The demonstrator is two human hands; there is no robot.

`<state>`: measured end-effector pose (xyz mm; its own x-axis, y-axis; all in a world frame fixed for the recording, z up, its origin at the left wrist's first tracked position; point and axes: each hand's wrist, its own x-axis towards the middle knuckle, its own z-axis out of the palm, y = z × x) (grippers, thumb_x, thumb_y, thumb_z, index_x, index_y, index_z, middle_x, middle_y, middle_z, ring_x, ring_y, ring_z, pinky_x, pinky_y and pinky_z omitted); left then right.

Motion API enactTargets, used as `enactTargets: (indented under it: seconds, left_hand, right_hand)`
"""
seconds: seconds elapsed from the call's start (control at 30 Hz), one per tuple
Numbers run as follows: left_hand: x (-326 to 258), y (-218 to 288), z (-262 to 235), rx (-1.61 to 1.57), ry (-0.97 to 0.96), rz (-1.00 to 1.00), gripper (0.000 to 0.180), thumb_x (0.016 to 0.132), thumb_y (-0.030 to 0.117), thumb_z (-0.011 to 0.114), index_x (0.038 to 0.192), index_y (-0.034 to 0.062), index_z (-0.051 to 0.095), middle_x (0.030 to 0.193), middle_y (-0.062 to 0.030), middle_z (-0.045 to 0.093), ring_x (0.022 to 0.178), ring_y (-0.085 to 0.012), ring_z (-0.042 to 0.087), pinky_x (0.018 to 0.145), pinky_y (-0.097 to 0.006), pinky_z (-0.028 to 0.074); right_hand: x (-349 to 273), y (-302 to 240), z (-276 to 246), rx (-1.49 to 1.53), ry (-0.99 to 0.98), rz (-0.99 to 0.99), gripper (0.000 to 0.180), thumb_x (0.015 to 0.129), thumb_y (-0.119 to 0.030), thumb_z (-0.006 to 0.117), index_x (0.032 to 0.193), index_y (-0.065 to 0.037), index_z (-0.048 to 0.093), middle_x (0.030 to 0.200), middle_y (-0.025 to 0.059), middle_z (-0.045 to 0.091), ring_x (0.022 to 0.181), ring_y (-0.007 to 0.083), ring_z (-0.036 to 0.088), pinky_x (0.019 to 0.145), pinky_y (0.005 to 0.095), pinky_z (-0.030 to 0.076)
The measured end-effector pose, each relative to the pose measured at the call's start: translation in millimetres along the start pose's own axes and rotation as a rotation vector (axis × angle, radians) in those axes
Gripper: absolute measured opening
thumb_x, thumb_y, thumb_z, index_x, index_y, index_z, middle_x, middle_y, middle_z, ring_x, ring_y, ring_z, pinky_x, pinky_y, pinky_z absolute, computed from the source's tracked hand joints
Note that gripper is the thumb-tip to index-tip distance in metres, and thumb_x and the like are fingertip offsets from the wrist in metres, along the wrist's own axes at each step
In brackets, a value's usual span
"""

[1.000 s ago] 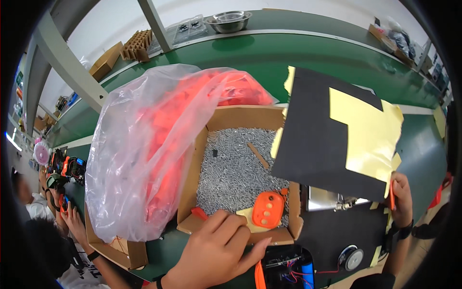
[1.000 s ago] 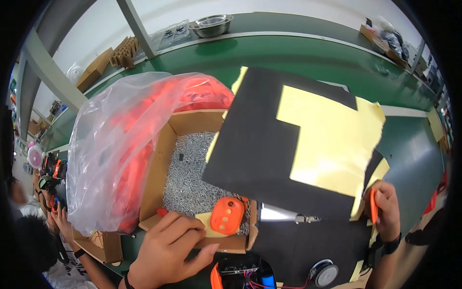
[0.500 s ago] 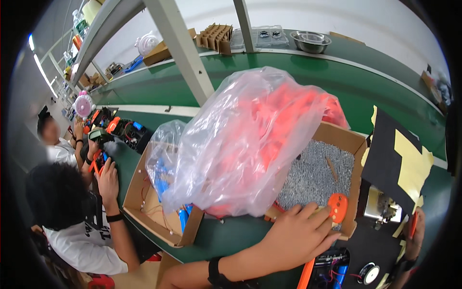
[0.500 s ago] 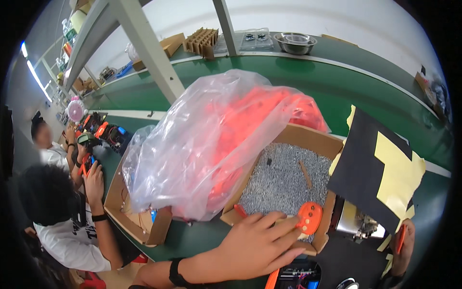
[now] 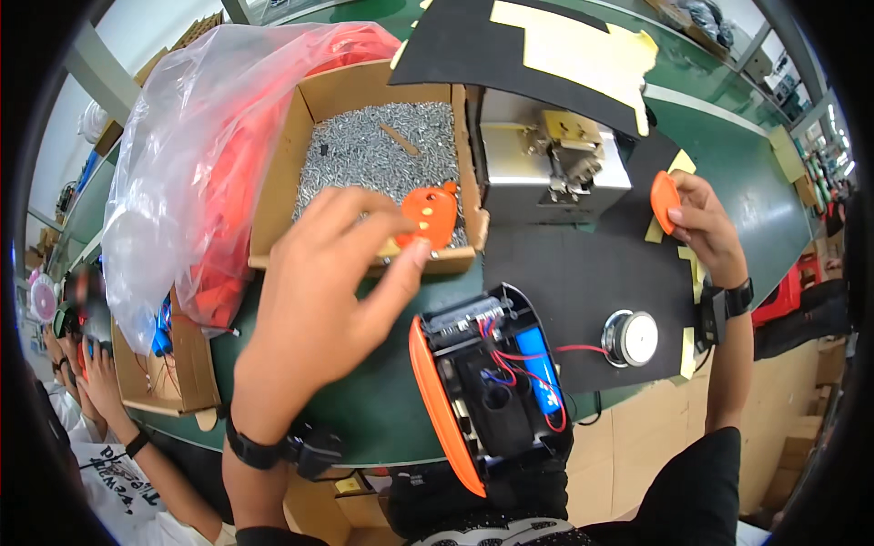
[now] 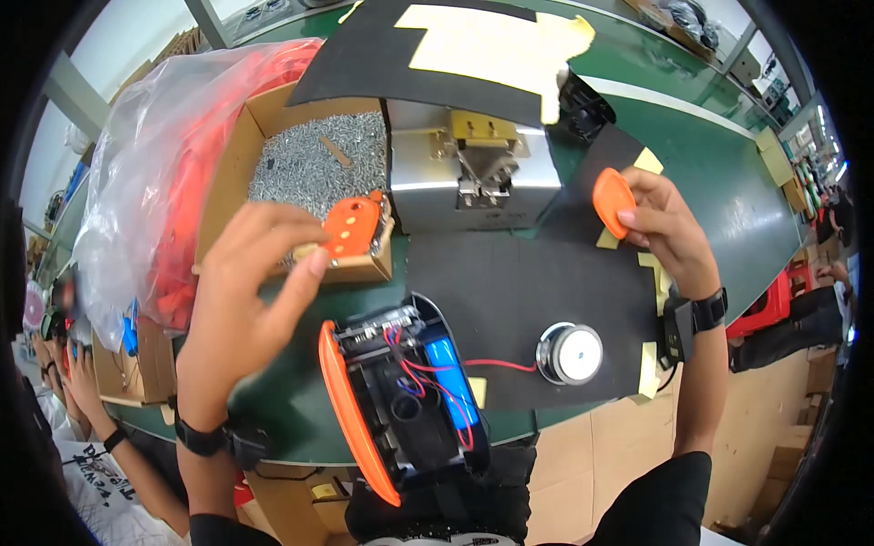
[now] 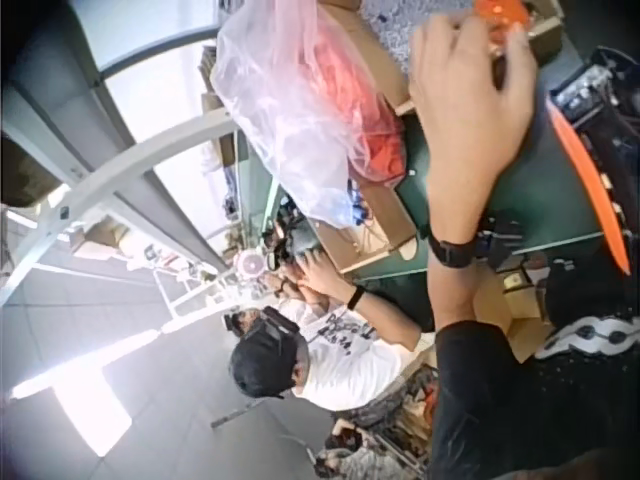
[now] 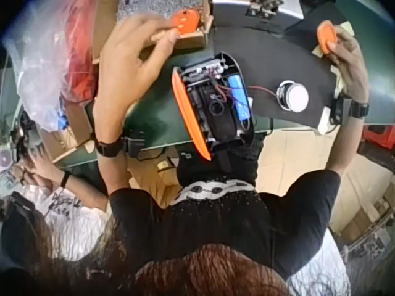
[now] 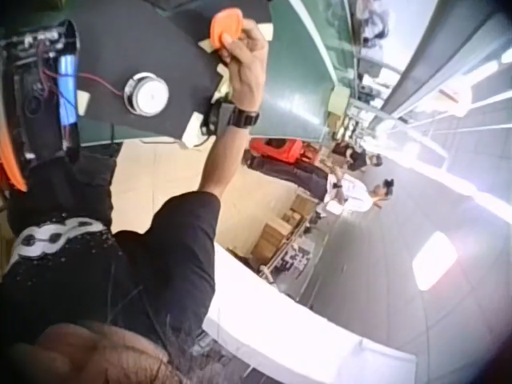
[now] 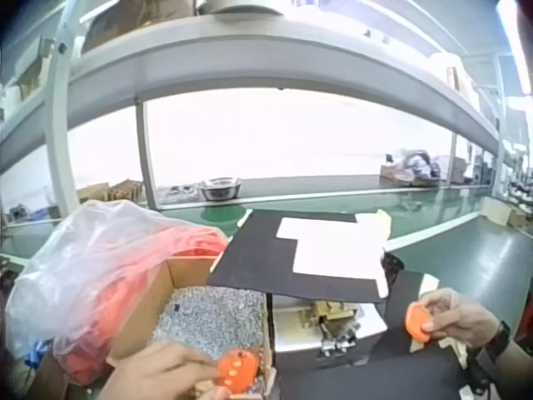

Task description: The person assembles a small electronic device by inserting a blue battery into a black casing and connecting red and black wires. They then attach an orange plastic cover and a black top piece to complete the assembly. The person also handles a smartphone briefly and picks up small orange components from a box.

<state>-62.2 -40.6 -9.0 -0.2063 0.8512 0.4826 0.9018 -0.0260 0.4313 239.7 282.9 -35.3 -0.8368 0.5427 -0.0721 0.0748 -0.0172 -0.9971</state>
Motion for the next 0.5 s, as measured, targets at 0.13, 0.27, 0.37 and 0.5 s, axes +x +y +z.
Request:
enactTargets:
  seconds: [0.13, 0.27, 0.37, 0.5]
  left_hand:
    - [-1, 3, -11, -0.078, 0.043, 0.077, 0.015, 0.091, 0.008, 0.071, 0.102, -0.0012, 0.071, 0.105, -0.0148, 0.067, 0.100, -0.0313, 0.065, 0.087, -0.038, 0.051]
    - [-8, 50, -27, -0.201, 0.028, -0.032, 0.022, 0.093, 0.015, 0.064, 0.105, -0.0005, 0.073, 0.109, -0.0139, 0.068, 0.107, -0.0260, 0.064, 0.096, -0.036, 0.047]
    - [-55, 92, -30, -0.242, 0.050, -0.068, 0.044, 0.082, 0.043, 0.072, 0.103, 0.0045, 0.077, 0.097, -0.0130, 0.062, 0.091, -0.0246, 0.060, 0.081, -0.035, 0.046]
    - [-121, 127, -6, -0.267, -0.067, -0.265, 0.059, 0.060, 0.029, 0.098, 0.110, 0.0057, 0.078, 0.073, -0.0024, 0.059, 0.060, -0.0134, 0.055, 0.055, -0.028, 0.041]
  right_hand:
    - [5, 4, -3, -0.014, -0.038, 0.003, 0.021, 0.094, -0.019, 0.073, 0.107, -0.005, 0.066, 0.083, -0.0043, 0.060, 0.057, 0.0003, 0.044, 0.049, 0.0163, 0.031]
    - [8, 15, -16, 0.176, -0.067, -0.072, 0.024, 0.101, -0.020, 0.066, 0.118, -0.002, 0.064, 0.083, -0.0054, 0.054, 0.061, 0.0029, 0.041, 0.058, 0.0180, 0.036]
    - [-7, 2, -13, 0.190, 0.040, -0.047, 0.022, 0.103, -0.019, 0.064, 0.118, -0.003, 0.064, 0.086, -0.0039, 0.055, 0.062, 0.0040, 0.043, 0.059, 0.0185, 0.037]
    - [-61, -70, 55, -0.455, 0.068, -0.275, 0.035, 0.094, -0.033, 0.074, 0.105, 0.000, 0.068, 0.081, 0.0006, 0.058, 0.067, 0.0057, 0.050, 0.059, 0.0208, 0.039]
